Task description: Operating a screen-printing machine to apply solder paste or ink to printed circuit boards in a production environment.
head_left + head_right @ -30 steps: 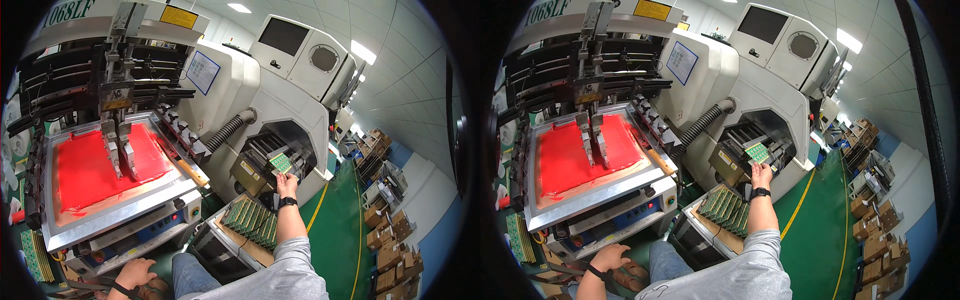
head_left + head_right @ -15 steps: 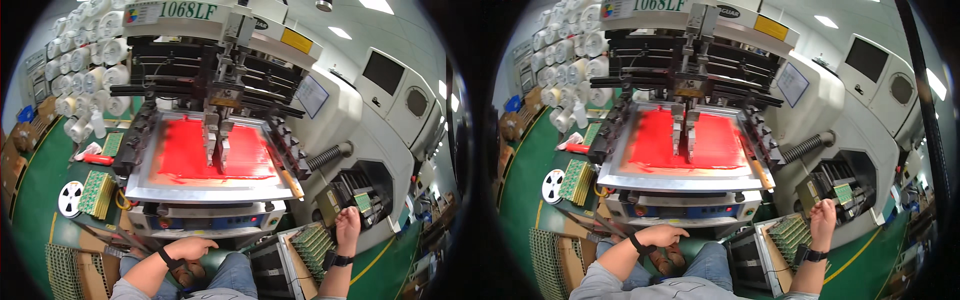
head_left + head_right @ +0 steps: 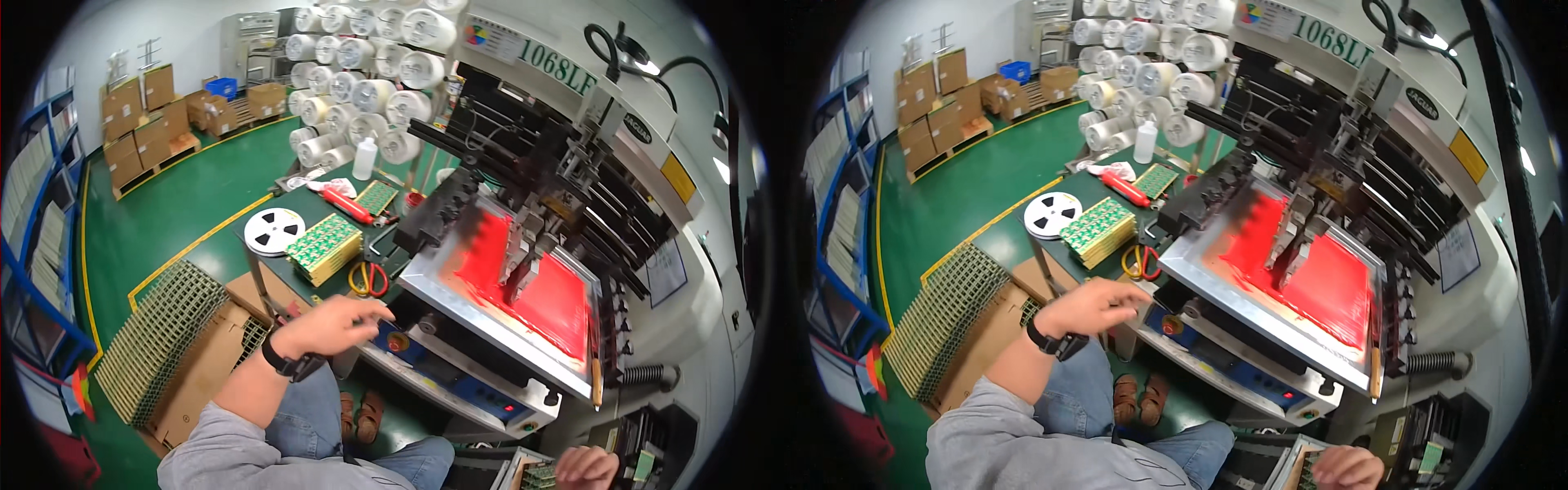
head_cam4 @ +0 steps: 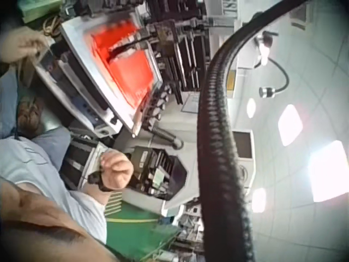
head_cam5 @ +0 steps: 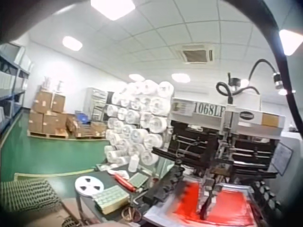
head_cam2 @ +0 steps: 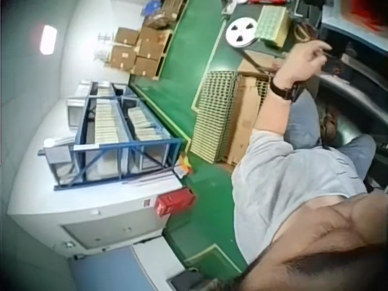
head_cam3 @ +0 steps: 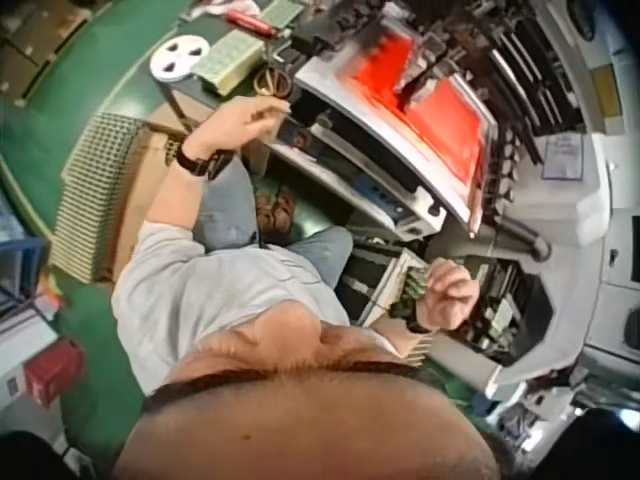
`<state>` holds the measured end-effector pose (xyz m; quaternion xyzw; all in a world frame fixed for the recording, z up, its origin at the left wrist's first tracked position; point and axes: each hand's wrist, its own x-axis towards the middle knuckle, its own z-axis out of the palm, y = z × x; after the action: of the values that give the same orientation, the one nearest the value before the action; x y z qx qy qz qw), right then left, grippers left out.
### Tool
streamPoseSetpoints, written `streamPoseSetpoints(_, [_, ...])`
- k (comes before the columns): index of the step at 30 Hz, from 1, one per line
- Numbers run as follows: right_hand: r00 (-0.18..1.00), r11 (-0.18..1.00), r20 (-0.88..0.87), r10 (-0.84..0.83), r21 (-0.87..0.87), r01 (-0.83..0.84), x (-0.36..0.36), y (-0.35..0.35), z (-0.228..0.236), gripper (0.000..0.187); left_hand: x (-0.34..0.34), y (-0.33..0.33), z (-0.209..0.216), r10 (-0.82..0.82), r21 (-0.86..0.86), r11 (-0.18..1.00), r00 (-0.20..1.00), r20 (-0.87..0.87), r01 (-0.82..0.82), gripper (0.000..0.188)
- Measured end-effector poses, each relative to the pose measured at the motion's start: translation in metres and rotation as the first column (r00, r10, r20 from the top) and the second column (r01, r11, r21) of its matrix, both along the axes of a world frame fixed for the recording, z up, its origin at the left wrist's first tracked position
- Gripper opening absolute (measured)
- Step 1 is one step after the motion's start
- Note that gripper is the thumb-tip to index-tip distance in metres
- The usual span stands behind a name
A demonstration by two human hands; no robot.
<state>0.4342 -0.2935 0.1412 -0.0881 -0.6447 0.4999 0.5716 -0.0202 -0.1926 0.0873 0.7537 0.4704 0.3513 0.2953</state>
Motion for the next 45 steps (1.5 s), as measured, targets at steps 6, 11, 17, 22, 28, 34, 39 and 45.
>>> streamPoseSetpoints(6, [1.000, 0.969, -0.025, 0.010, -0.247, -0.016, -0.035, 0.008, -0.052, 0.032, -0.084, 0.009, -0.007, 0.501, 0.128, 0.863, 0.860, -0.093, -0.489, 0.041])
streamPoseSetpoints(11, [0.998, 0.933, 0.057, 0.019, -0.360, 0.003, -0.035, 0.003, -0.071, 0.033, -0.122, 0.042, -0.049, 0.775, 0.425, 0.616, 0.608, -0.174, -0.663, 0.057])
streamPoseSetpoints(17, [0.998, 0.922, 0.059, 0.020, -0.387, 0.004, -0.034, 0.003, -0.079, 0.034, -0.128, 0.067, -0.081, 0.783, 0.317, 0.621, 0.551, -0.288, -0.717, 0.074])
streamPoseSetpoints(22, [0.982, 0.966, 0.034, 0.186, -0.188, -0.177, 0.016, 0.043, -0.171, 0.026, -0.128, 0.077, -0.082, 0.728, 0.196, 0.676, 0.604, -0.324, -0.710, 0.078])
streamPoseSetpoints(28, [0.996, 0.908, 0.091, 0.020, -0.419, 0.020, -0.019, 0.008, -0.102, 0.035, -0.123, 0.051, -0.082, 0.830, 0.315, 0.556, 0.499, -0.248, -0.769, 0.077])
streamPoseSetpoints(34, [0.980, 0.938, 0.081, 0.180, -0.314, -0.146, -0.039, 0.036, -0.110, 0.035, -0.137, -0.065, -0.048, 0.814, 0.297, 0.578, 0.563, -0.141, -0.760, 0.063])
streamPoseSetpoints(39, [0.954, 0.898, 0.056, 0.293, -0.358, -0.255, -0.053, 0.054, -0.121, 0.034, -0.179, -0.208, -0.031, 0.904, 0.228, 0.426, 0.407, -0.127, -0.875, 0.049])
streamPoseSetpoints(45, [0.926, 0.871, 0.046, 0.374, -0.361, -0.334, -0.063, 0.059, -0.130, 0.034, -0.265, -0.398, -0.049, 0.913, 0.185, -0.287, -0.327, -0.243, -0.940, 0.058])
